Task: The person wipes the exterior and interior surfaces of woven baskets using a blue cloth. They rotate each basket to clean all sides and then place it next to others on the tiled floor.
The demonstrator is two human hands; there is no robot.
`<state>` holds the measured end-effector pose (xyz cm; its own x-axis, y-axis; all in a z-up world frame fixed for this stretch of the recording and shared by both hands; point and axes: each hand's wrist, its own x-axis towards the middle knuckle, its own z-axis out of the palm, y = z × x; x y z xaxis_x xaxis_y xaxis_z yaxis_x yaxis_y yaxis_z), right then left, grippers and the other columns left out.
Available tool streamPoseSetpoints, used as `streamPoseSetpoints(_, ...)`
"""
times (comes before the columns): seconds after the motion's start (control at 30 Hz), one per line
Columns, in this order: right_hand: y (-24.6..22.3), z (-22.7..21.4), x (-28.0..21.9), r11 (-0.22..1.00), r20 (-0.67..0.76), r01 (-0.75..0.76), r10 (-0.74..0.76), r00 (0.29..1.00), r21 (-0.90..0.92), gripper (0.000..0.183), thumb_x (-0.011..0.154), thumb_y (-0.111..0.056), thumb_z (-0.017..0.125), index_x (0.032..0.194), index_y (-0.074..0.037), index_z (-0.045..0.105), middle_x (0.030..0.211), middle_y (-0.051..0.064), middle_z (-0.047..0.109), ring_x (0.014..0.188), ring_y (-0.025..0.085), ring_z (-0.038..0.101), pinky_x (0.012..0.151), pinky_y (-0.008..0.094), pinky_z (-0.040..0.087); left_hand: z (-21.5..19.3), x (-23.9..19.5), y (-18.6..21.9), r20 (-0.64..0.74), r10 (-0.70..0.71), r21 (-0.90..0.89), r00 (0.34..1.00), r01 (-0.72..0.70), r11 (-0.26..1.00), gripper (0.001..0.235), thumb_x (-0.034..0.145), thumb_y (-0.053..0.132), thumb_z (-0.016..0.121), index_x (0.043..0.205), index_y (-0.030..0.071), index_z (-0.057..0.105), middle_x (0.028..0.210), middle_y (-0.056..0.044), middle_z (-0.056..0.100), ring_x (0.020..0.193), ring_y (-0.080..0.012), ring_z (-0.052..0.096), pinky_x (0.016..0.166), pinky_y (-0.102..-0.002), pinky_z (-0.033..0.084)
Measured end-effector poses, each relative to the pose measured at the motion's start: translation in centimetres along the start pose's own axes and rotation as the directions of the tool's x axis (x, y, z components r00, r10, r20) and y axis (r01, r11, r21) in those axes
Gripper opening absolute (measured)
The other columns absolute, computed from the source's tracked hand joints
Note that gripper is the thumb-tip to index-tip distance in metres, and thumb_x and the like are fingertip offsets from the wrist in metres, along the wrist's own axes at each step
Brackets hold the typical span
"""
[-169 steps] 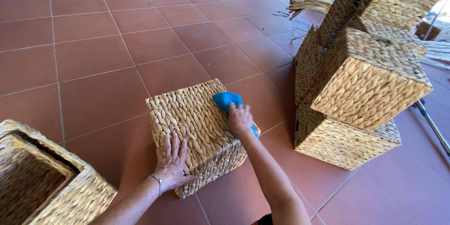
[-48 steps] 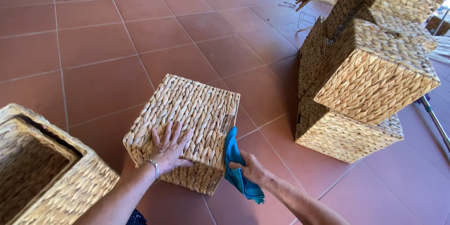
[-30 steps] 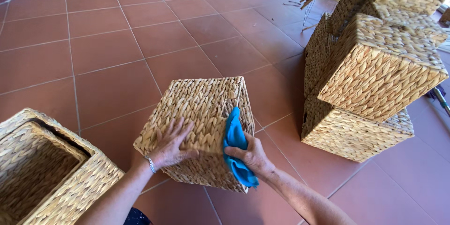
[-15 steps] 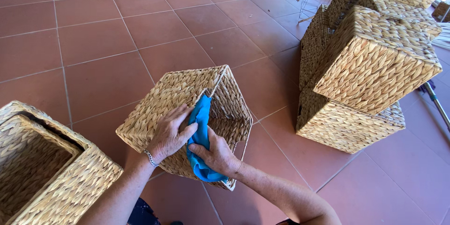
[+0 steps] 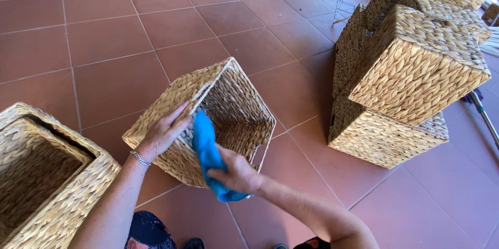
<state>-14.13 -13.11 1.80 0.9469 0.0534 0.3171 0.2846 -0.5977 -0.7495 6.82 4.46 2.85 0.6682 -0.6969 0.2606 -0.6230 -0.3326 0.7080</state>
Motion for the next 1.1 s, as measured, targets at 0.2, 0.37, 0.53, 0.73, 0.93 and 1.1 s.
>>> streamPoseSetpoints(0.2, 2.0, 1.3, -3.0, 0.869, 0.176, 0.122, -0.040, 0.984, -0.479, 0.077, 0.082, -0.021, 0.079, 0.146, 0.004, 0.044, 0.124, 0.020, 0.064, 0.110, 0.039, 0.062, 0.087, 0.046, 0.055, 1.8, -0.3, -0.5, -0.298, 0.132, 0.037, 0.945, -0.127, 0.991, 0.047, 0.099, 0.029, 0.062, 0.138, 0.003, 0.062, 0.139, -0.021, 0.065, 0.124, -0.0321, 0.065, 0.106, -0.039, 0.051)
streamPoseSetpoints(0.37, 4.3, -1.3, -6.5, 0.849, 0.316, 0.210, -0.054, 0.947, -0.484, 0.069, 0.085, -0.022, 0.077, 0.143, 0.002, 0.048, 0.118, 0.017, 0.066, 0.110, 0.036, 0.063, 0.087, 0.045, 0.057, 1.0, -0.1, 0.3, -0.367, 0.120, 0.024, 0.922, -0.120, 0.993, 0.039, 0.103, 0.033, 0.063, 0.132, 0.007, 0.068, 0.134, -0.016, 0.069, 0.118, -0.0285, 0.070, 0.104, -0.037, 0.056)
streamPoseSetpoints(0.53, 4.0, -0.1, -7.1, 0.889, 0.218, 0.030, 0.079, 0.973, -0.456, 0.063, 0.085, -0.020, 0.078, 0.141, -0.004, 0.054, 0.115, 0.013, 0.068, 0.106, 0.034, 0.064, 0.086, 0.045, 0.057, 0.8, 0.0, 0.7, -0.339, 0.223, 0.134, 0.914, -0.188, 0.973, 0.051, 0.091, 0.032, 0.078, 0.130, 0.001, 0.067, 0.131, -0.021, 0.067, 0.119, -0.0335, 0.065, 0.103, -0.045, 0.049)
streamPoseSetpoints(0.73, 4.3, 0.3, -7.1, 0.836, 0.286, 0.202, -0.056, 0.956, -0.510, 0.070, 0.084, -0.017, 0.077, 0.145, 0.000, 0.046, 0.124, 0.014, 0.064, 0.111, 0.035, 0.064, 0.087, 0.043, 0.058, -0.1, -0.3, -0.6, -0.321, -0.033, -0.138, 0.946, -0.013, 0.990, 0.044, 0.095, 0.026, 0.069, 0.137, 0.012, 0.065, 0.138, -0.012, 0.068, 0.119, -0.0248, 0.067, 0.104, -0.039, 0.052)
streamPoseSetpoints(0.93, 9.5, -3.9, -6.8, 0.713, 0.399, 0.277, 0.005, 0.917, -0.644, 0.079, 0.075, -0.012, 0.077, 0.148, -0.013, 0.049, 0.131, 0.009, 0.063, 0.103, 0.032, 0.063, 0.088, 0.041, 0.059, 1.3, 0.1, -1.7, -0.324, 0.097, -0.043, 0.941, -0.117, 0.992, 0.044, 0.097, 0.023, 0.069, 0.139, 0.012, 0.065, 0.144, -0.015, 0.063, 0.134, -0.0285, 0.058, 0.113, -0.040, 0.045)
streamPoseSetpoints(1.1, 13.7, -8.1, -5.0, 0.622, 0.154, 0.061, 0.097, 0.983, -0.780, 0.076, 0.072, -0.010, 0.075, 0.143, -0.024, 0.054, 0.129, 0.004, 0.064, 0.111, 0.034, 0.062, 0.084, 0.044, 0.059, 1.4, 0.0, -2.0, -0.299, 0.078, -0.030, 0.951, -0.091, 0.995, 0.045, 0.097, 0.027, 0.067, 0.140, 0.014, 0.064, 0.145, -0.014, 0.062, 0.134, -0.0282, 0.058, 0.113, -0.040, 0.045)
